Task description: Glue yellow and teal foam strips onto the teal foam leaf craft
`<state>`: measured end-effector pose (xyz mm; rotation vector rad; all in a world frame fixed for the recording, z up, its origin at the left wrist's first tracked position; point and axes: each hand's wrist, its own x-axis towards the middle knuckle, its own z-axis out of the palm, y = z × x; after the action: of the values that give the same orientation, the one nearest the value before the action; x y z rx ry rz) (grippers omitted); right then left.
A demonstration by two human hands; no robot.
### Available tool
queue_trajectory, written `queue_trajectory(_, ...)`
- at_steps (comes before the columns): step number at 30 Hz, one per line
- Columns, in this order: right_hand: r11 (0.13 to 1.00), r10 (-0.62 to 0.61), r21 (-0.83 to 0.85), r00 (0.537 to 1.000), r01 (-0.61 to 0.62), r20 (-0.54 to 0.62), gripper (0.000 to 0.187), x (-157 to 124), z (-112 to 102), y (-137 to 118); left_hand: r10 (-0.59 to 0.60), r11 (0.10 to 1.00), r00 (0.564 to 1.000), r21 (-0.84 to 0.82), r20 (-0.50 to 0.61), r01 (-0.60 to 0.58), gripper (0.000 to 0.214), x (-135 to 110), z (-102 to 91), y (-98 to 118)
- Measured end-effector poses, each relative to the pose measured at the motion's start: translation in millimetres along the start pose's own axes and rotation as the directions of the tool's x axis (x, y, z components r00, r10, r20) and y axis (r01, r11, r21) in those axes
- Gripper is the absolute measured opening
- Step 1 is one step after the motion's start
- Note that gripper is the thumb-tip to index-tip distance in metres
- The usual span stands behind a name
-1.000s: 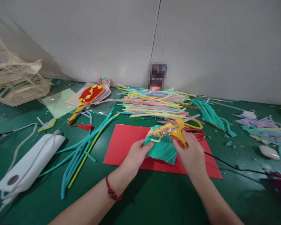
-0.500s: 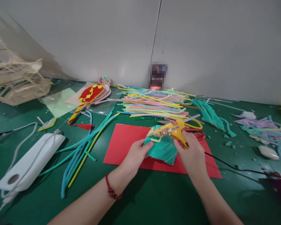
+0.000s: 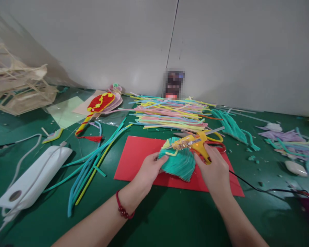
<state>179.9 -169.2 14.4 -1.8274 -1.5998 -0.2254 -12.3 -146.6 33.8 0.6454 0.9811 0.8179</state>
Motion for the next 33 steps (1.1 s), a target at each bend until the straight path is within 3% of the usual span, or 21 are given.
queue_trajectory(33,0.999,0.014,-0.028,0.999,-0.015,-0.037,0.041,4,-6,13,0.01,1.0,1.0,0.02,0.002,-0.01,0.037,2,-3.7,-1)
